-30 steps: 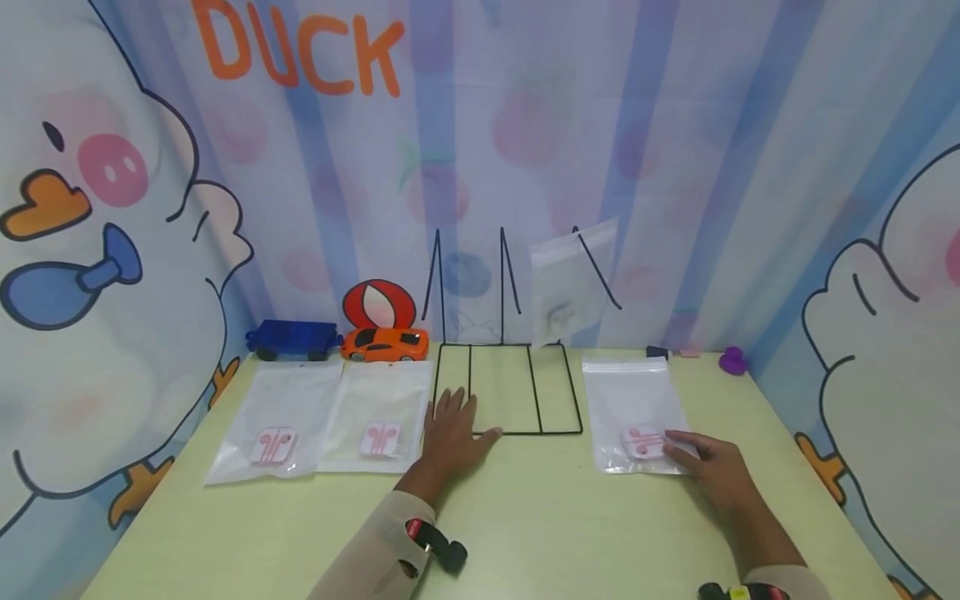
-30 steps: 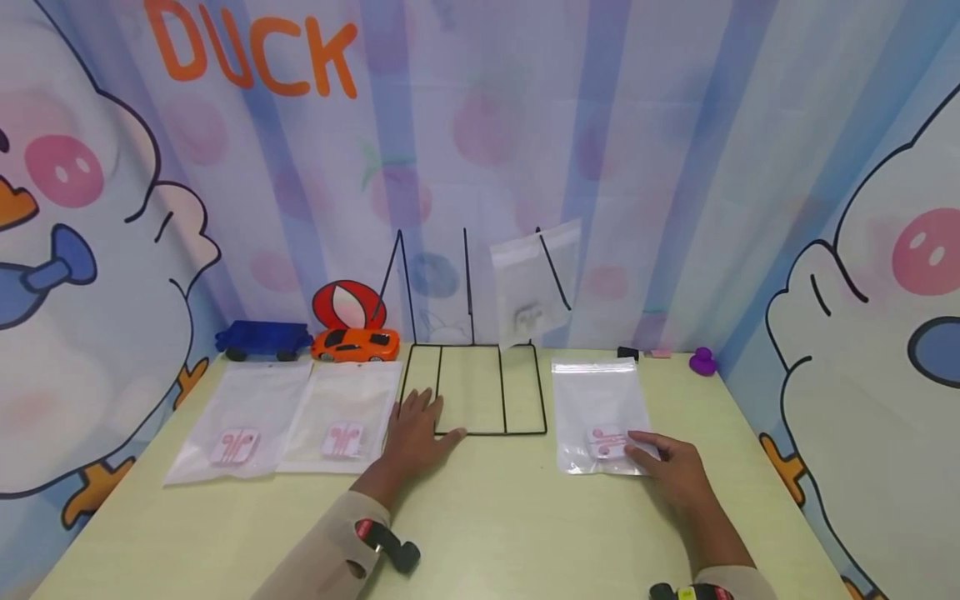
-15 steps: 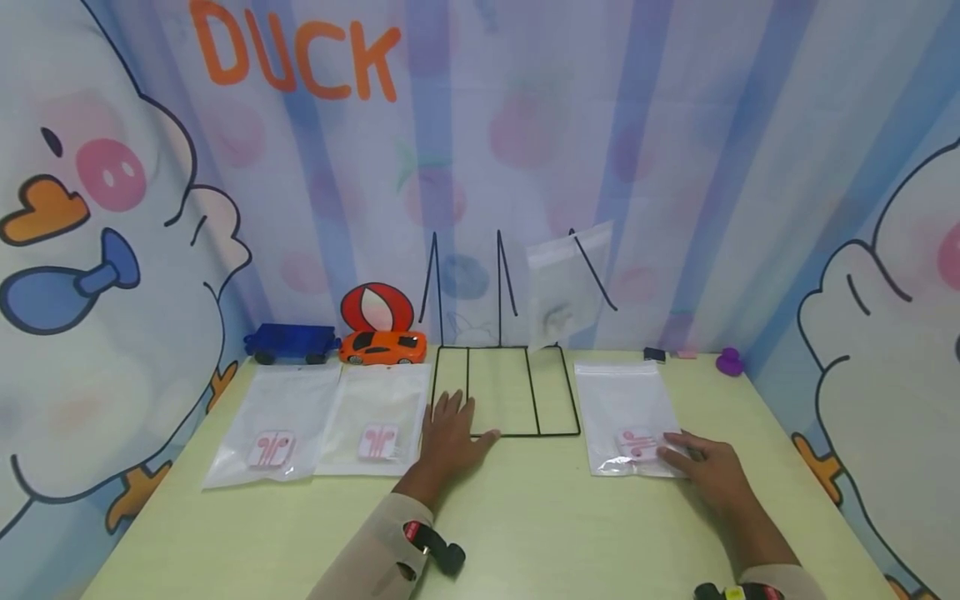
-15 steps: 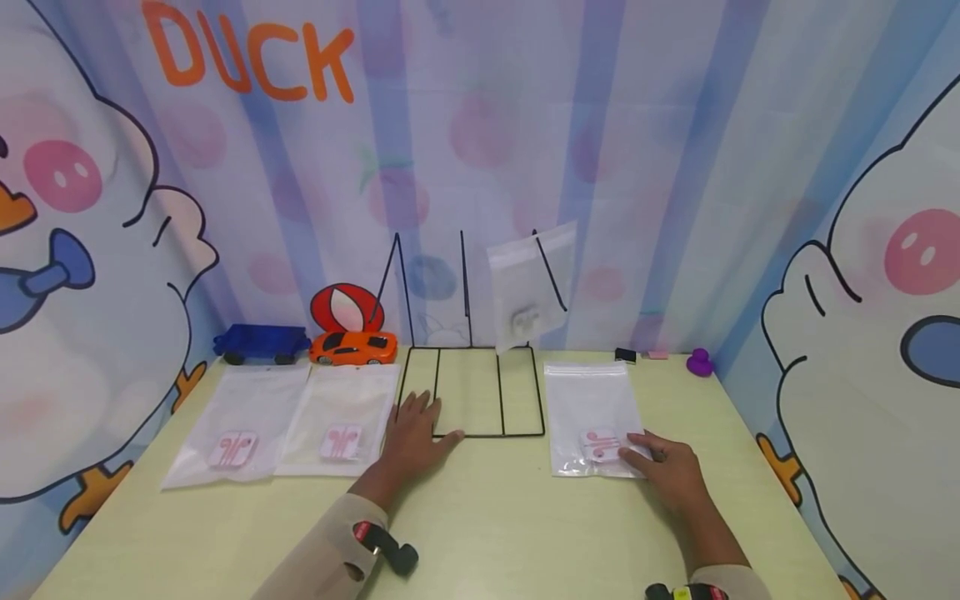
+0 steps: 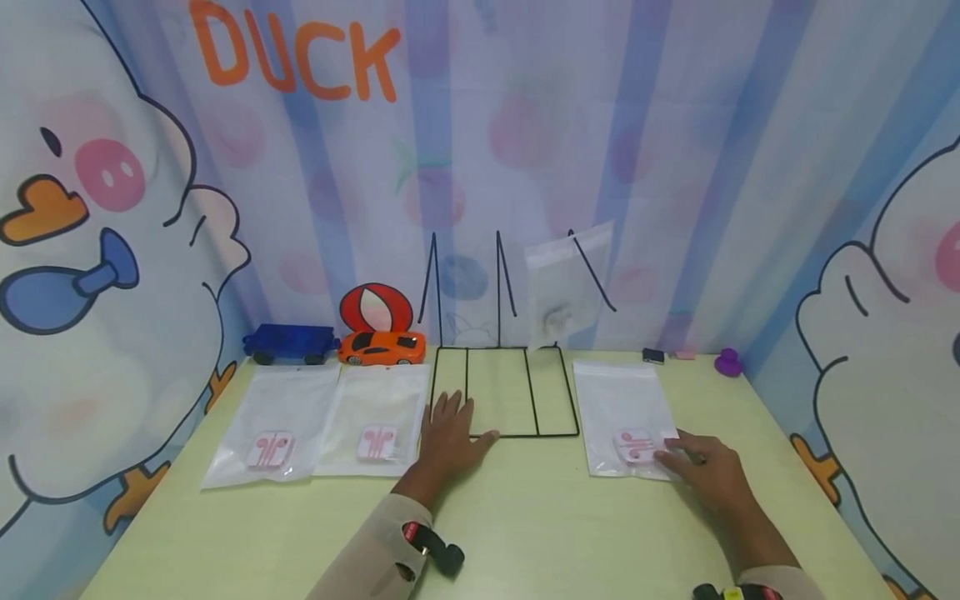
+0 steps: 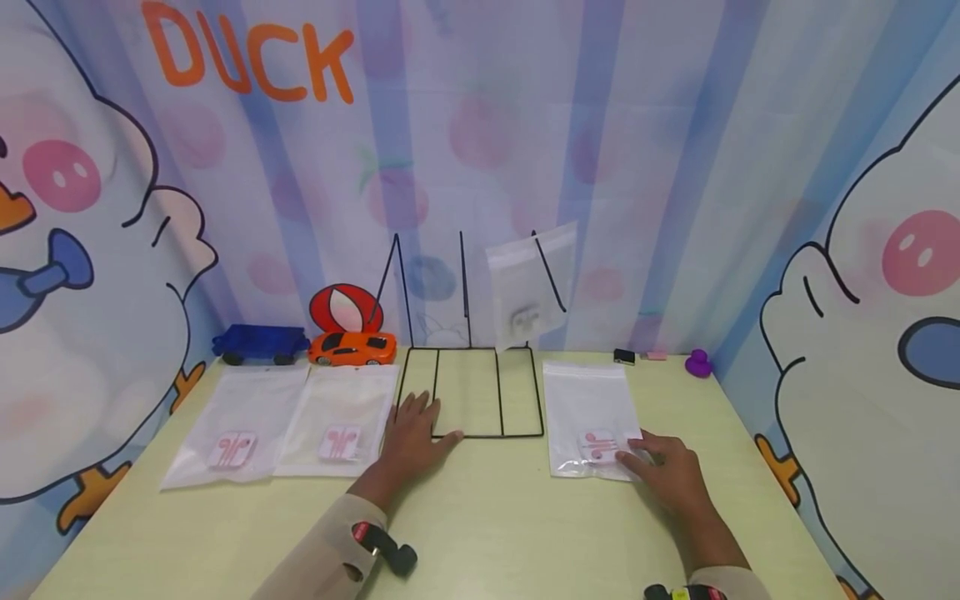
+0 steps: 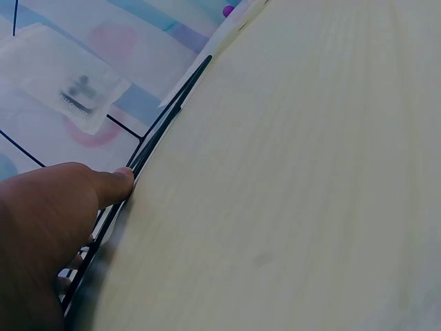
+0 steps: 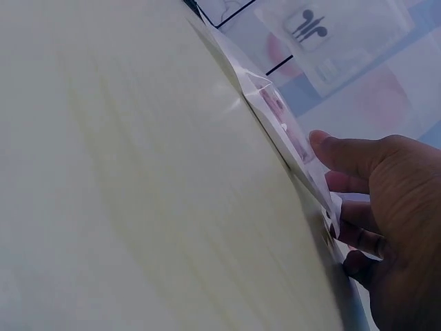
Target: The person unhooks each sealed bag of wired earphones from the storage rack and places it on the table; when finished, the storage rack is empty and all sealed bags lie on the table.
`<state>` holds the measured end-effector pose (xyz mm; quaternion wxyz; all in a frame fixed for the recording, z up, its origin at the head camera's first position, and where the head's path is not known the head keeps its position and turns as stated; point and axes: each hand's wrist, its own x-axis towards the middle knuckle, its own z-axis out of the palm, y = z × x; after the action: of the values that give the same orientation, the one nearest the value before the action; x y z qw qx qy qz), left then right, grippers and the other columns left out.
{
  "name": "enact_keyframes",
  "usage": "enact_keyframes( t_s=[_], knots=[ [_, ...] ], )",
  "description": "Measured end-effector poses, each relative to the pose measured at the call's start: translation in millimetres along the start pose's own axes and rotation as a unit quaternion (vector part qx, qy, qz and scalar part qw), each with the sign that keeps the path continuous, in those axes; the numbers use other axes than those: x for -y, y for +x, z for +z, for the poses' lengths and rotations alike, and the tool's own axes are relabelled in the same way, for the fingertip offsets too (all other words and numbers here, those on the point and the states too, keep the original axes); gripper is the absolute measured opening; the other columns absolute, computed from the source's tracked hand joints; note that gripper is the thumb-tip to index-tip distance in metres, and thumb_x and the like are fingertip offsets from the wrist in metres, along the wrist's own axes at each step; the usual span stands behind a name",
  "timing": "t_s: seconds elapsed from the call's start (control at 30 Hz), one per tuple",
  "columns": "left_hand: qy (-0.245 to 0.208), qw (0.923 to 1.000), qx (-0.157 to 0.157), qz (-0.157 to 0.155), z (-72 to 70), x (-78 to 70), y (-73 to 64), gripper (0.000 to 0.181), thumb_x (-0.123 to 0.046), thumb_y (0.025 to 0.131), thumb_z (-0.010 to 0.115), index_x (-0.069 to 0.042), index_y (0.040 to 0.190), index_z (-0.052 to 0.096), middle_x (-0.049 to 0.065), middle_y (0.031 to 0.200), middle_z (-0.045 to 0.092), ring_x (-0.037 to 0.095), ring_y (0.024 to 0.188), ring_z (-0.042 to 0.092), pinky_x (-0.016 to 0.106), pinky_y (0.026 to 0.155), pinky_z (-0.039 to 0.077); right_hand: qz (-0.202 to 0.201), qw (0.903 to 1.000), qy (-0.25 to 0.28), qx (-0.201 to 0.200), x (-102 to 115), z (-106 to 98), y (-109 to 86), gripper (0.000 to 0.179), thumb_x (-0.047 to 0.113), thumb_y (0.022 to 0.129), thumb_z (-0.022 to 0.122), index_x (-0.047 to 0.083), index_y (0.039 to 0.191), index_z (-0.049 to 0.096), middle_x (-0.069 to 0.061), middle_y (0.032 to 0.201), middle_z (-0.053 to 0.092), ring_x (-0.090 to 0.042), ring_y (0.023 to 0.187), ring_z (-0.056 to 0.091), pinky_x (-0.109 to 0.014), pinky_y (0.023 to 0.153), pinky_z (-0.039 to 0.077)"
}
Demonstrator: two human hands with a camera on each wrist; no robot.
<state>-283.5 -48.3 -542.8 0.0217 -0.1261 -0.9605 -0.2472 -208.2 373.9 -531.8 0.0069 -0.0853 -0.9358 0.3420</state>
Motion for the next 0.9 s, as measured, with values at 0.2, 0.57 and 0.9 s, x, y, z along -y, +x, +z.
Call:
enact_keyframes(
  t_s=[0.2,0.57,0.9],
  knots=[
    [0.006,1.0,0.002,-0.001,0.1,1.6,0.0,0.08,-0.056,0.104,0.065,-0.003,0.162,0.05,0.023,0.174,0.039,0.048,0.166,0.028,0.07,0.135,0.017,-0.039,0.999,-0.01,-0.018,-2.8,0.8,-0.4,0.065,0.053,0.101,0.075,0.002,0.141,0.071,-0.024,0.163,0.051,-0.058,0.153,0.042,-0.075,0.123,0.035],
    [0.005,1.0,0.001,-0.001,0.5,0.5,-3.1,0.079,-0.055,0.104,0.065,-0.002,0.16,0.052,0.023,0.173,0.041,0.049,0.165,0.029,0.07,0.135,0.018,-0.026,0.998,0.042,-0.039,6.3,-6.1,5.5,0.066,0.05,0.103,0.073,0.0,0.146,0.066,-0.023,0.169,0.045,-0.056,0.16,0.033,-0.074,0.128,0.028],
    [0.002,1.0,-0.002,0.005,-0.1,-0.4,-0.7,0.079,-0.055,0.104,0.066,-0.002,0.161,0.051,0.023,0.173,0.041,0.049,0.165,0.029,0.071,0.135,0.017,-0.117,0.987,0.073,-0.082,34.4,-8.2,27.0,0.047,0.03,0.104,0.075,-0.002,0.138,0.071,-0.023,0.162,0.056,-0.05,0.156,0.045,-0.067,0.112,0.052]
  ],
)
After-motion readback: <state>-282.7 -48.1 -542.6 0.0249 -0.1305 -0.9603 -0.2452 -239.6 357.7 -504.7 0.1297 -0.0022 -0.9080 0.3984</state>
